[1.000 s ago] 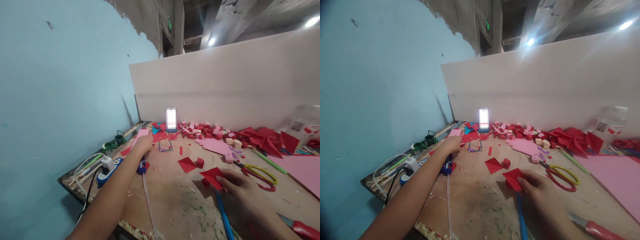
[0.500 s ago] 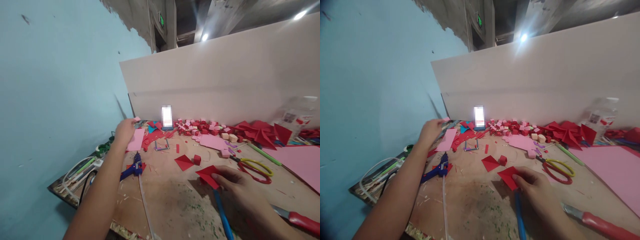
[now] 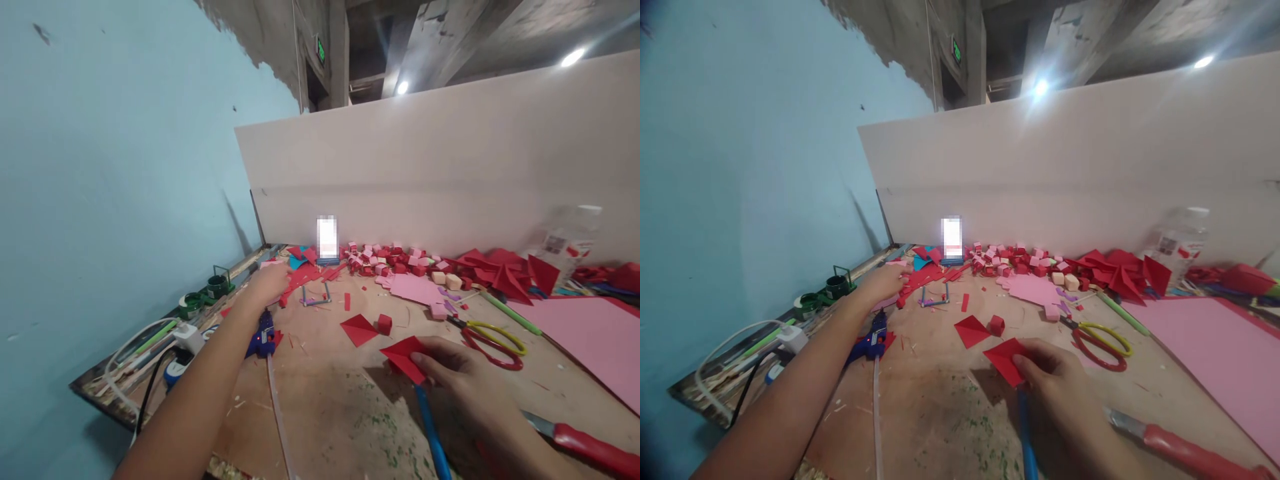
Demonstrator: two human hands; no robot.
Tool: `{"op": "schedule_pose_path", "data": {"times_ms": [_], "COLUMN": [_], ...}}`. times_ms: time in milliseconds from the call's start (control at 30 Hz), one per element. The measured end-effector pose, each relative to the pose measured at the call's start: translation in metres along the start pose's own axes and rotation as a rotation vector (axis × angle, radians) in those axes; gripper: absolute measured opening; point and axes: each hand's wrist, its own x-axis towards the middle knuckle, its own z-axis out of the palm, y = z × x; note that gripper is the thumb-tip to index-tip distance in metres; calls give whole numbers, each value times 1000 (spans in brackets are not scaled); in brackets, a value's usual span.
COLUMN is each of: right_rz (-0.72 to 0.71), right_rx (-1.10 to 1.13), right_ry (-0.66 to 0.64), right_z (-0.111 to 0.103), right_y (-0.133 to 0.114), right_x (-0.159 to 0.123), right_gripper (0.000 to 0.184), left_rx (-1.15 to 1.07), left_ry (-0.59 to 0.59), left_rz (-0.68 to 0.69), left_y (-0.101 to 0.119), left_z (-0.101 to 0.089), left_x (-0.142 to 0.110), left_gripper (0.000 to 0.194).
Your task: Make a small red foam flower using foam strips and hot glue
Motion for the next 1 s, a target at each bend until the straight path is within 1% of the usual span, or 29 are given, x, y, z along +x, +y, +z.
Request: {"op": "schedule_pose_path", "data": {"times_ms": [133,200,300,400,533,667,767,867,933,1000], "right_rz": [33,15,-17,-31,-32,-9,6,5,7,11], "right_rx": [39,30,23,28,63,128,161,164,168,177], "right_ry": [-88,-74,-46,-66,-91,-114,-107,-130,-136,-113], "right_z": [1,2,3,4,5,8,9,8,8,8], "right_y": [1,1,-1,2,10,13,13,12,12,13], "right_x": [1,0,-1,-1,0,-2,-2,-1,-1,-2], "right_gripper": [30,28,27,26,26,27,25,23,22,23], "left_rx": [-62,-75,-73,-69,-89,-155,-233,-342,-427,-502], "left_ry": [-104,-107,-69,-49,-53,-39,-23,-5,-13,-33], "left_rz": [128,161,146,124,114,79,20,-65,-111,-137], "left_y": [20,26,24,12,-2,-6,-7,-7,-7,-8], "left_z": [16,22,27,29,27,23,17,11,7,2], "left_x": [30,48,70,83,94,99,100,100,99,98], "left_gripper": [33,34,37,36,35,34,35,36,37,37]}}
